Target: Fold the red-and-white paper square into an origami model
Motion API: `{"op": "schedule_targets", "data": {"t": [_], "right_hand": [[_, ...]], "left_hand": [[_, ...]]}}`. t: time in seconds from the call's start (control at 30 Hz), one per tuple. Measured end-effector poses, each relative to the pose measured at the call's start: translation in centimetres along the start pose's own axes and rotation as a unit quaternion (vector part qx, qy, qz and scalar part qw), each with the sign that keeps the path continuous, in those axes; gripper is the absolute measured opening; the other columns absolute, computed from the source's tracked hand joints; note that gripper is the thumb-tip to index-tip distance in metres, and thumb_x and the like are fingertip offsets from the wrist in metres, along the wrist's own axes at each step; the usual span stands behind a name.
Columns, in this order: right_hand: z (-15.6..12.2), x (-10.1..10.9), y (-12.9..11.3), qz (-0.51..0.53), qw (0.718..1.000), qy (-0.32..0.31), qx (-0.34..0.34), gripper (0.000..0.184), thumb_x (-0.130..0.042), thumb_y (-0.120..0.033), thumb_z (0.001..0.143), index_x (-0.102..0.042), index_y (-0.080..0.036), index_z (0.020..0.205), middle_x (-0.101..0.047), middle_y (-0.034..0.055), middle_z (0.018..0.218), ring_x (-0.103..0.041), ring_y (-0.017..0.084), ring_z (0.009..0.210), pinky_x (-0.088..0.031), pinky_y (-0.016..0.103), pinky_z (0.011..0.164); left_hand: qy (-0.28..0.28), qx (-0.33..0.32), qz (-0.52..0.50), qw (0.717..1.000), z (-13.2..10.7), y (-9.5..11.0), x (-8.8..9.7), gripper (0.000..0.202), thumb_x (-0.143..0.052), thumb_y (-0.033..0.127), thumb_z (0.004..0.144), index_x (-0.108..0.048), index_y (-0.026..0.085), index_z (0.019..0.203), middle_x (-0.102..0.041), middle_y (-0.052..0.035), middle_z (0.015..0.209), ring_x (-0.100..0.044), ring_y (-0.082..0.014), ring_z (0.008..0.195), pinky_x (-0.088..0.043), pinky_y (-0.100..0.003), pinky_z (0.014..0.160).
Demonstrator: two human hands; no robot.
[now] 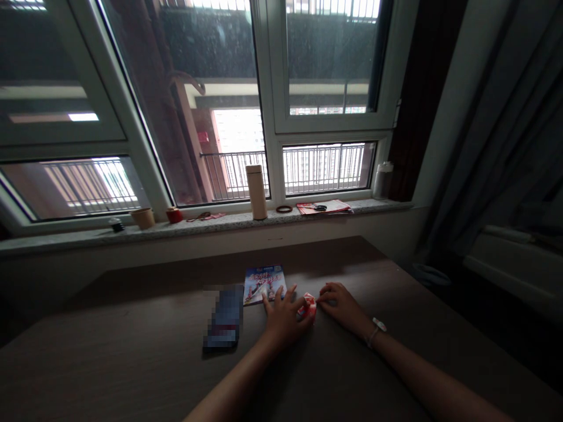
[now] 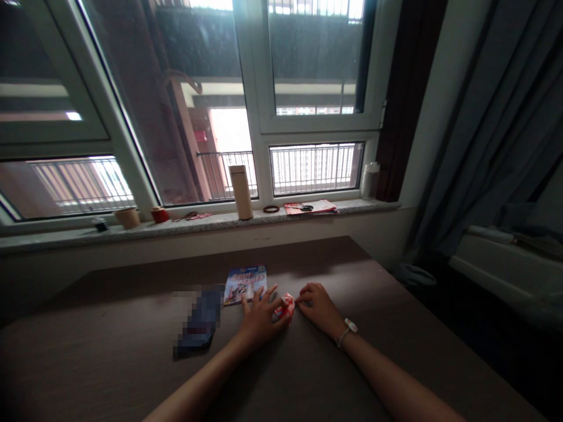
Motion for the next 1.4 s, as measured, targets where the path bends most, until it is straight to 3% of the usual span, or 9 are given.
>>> {"op": "schedule_targets", "data": {"t": [0.4, 0.73, 1.4], "right_hand": [[0.0, 0.6, -1.9, -0.058, 0.997, -0.002, -0.046, 0.021, -0.059, -0.02, 0.081, -0.079, -0.026, 0.087, -0.065, 0.0054, 0.096, -0.056, 0.022, 0.1, -0.044, 0.032, 0.093], [0.0, 0.7, -2.1, -0.092, 0.994, 0.016, -0.06, 0.014, -0.061, -0.03, 0.083, -0.074, -0.026, 0.084, -0.063, 0.0038, 0.096, -0.056, 0.021, 0.099, -0.043, 0.031, 0.09], [0.2, 0.5, -2.1, -0.119, 0.99, -0.019, -0.069, 0.015, -0.064, -0.038, 0.084, -0.072, -0.026, 0.089, -0.062, 0.0035, 0.101, -0.055, 0.021, 0.103, -0.04, 0.032, 0.092]], "left_hand": [[0.008, 0.0, -0.004, 1.0, 0.1, -0.2, -0.3, 0.033, -0.054, 0.061, 0.085, -0.064, 0.042, 0.111, -0.039, 0.0029, 0.153, -0.026, -0.0388, 0.141, 0.003, -0.079, 0.104], [0.008, -0.007, -0.004, 1.0, 0.1, -0.1, -0.1, 0.034, -0.051, 0.062, 0.086, -0.064, 0.043, 0.112, -0.041, 0.0025, 0.152, -0.027, -0.0393, 0.141, 0.001, -0.08, 0.103], [-0.009, 0.002, -0.007, 1.0, 0.1, 0.3, 0.3, 0.035, -0.05, 0.061, 0.087, -0.063, 0.045, 0.115, -0.042, 0.0053, 0.152, -0.025, -0.0398, 0.142, 0.003, -0.079, 0.104]]}}
Point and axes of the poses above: each hand's wrist, its own z-axis towards the middle knuckle, its own x-axis out of the back of the hand, y = z × x, the point moved 3 cm from there along z, towards the middle knuckle
